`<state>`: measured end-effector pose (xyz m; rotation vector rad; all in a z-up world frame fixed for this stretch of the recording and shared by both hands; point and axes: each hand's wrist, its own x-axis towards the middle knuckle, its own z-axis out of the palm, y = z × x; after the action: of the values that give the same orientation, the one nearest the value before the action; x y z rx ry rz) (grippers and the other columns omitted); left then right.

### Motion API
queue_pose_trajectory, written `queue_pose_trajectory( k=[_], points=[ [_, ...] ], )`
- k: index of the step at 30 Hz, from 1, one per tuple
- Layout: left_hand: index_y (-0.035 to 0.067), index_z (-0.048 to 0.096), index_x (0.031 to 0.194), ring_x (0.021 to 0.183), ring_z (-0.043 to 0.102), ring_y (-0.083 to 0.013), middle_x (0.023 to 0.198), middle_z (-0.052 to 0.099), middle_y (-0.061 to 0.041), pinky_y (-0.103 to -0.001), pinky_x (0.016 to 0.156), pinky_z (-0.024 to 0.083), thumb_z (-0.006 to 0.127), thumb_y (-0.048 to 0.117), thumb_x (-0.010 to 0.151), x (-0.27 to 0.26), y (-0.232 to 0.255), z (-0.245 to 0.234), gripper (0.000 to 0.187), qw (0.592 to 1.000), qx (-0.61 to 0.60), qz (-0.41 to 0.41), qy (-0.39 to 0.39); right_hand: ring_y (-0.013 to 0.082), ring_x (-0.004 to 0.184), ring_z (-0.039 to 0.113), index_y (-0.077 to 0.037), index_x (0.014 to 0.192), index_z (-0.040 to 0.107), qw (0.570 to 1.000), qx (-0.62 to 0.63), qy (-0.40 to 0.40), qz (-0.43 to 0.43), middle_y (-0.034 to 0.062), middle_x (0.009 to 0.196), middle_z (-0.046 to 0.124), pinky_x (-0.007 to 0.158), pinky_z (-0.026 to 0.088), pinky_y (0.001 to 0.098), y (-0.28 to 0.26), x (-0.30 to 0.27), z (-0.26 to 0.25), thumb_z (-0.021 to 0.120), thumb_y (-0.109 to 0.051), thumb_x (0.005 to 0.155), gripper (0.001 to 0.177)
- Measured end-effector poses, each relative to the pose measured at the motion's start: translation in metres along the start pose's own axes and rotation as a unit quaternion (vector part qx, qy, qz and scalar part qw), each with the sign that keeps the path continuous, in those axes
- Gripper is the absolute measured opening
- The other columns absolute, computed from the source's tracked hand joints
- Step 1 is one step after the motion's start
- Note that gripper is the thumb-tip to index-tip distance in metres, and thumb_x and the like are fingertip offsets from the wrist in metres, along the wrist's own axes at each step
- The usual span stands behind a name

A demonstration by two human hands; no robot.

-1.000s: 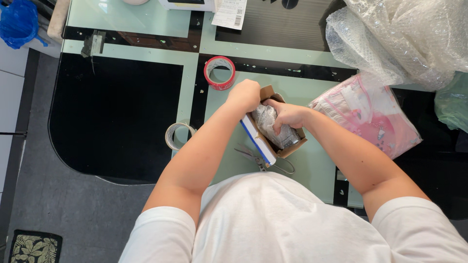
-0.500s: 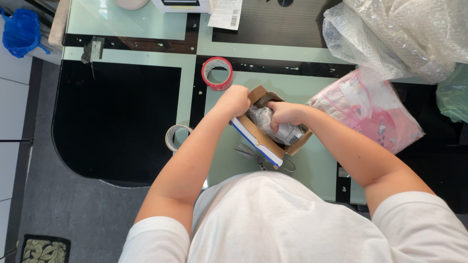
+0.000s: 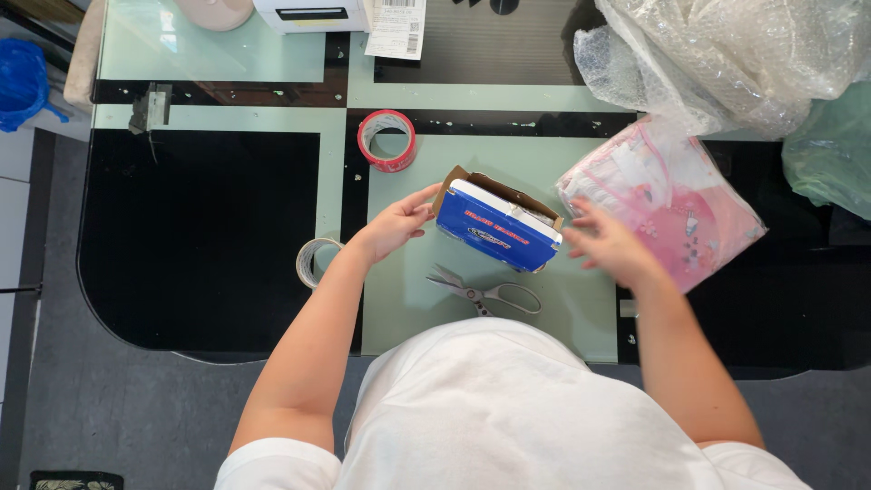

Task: The person opens a small blue cardboard box, places a bubble-wrapped item inside, and seals the box with clear packing tape. They use scissors to cut the tape and press the edges to secure the package.

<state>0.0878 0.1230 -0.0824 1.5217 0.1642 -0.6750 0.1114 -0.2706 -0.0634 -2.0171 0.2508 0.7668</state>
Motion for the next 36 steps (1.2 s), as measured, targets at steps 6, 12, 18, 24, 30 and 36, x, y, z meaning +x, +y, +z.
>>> queue_pose_trajectory(
  k=[6,12,18,24,30,36],
  points=[
    [0.038,0.029,0.159,0.119,0.064,-0.0172,0.137,0.067,-0.005,-0.036,0.097,0.053,0.083,0.023,0.079,-0.023,0.018,0.023,0.097,0.983,0.177,0.018,0.053,0.0153,0.099,0.067,-0.026,0.16,0.034,0.959,0.272,0.014,-0.076,0.0116,0.137,0.061,0.07,0.059,0.0373,0.034,0.039,0.078,0.05,-0.034,0.106,0.057],
    [0.025,0.026,0.16,0.104,0.066,-0.0322,0.132,0.065,-0.01,-0.036,0.085,0.057,0.093,0.024,0.069,-0.05,0.034,0.042,0.112,0.945,0.256,0.123,0.163,0.0099,0.109,0.059,-0.034,0.157,0.027,0.948,0.278,-0.058,-0.145,-0.0096,0.153,0.042,0.072,0.055,0.0344,0.009,0.048,0.057,0.04,-0.024,0.106,0.054],
    [0.006,0.056,0.101,0.147,0.046,-0.0331,0.13,0.062,-0.015,-0.037,0.092,0.061,0.091,0.003,0.073,-0.038,0.03,0.046,0.045,0.921,0.17,0.335,0.104,0.0145,0.113,0.056,-0.027,0.148,0.051,0.935,0.238,-0.171,-0.198,-0.0039,0.171,0.014,0.082,0.058,0.0367,-0.021,0.03,0.034,0.05,-0.005,0.094,0.058],
    [0.004,0.052,0.082,0.148,0.043,-0.0331,0.139,0.059,-0.022,-0.037,0.084,0.055,0.09,0.001,0.069,-0.05,0.014,0.053,0.04,0.926,0.226,0.298,0.05,0.0327,0.108,0.066,-0.031,0.148,0.05,0.985,0.0,-0.049,-0.165,0.0059,0.172,0.021,0.079,0.054,0.0416,-0.033,0.031,0.053,0.055,-0.02,0.099,0.051],
    [0.007,0.058,0.108,0.131,0.064,-0.0294,0.127,0.07,-0.017,-0.036,0.09,0.057,0.089,0.011,0.075,-0.051,0.013,0.057,0.045,0.936,0.227,0.266,0.05,0.0411,0.129,0.05,-0.019,0.16,0.034,0.932,-0.178,0.131,-0.289,0.0237,0.144,0.044,0.103,0.046,0.0494,-0.013,0.059,0.071,0.084,-0.045,0.085,0.094],
    [0.017,0.046,0.143,0.107,0.072,-0.024,0.12,0.073,-0.009,-0.035,0.091,0.06,0.09,0.021,0.075,-0.036,0.021,0.05,0.081,0.946,0.228,0.22,0.072,0.0305,0.121,0.056,-0.012,0.136,0.051,0.929,-0.046,0.191,-0.313,0.0169,0.13,0.051,0.088,0.056,0.0405,0.012,0.076,0.081,0.096,-0.046,0.072,0.085]
  ],
)
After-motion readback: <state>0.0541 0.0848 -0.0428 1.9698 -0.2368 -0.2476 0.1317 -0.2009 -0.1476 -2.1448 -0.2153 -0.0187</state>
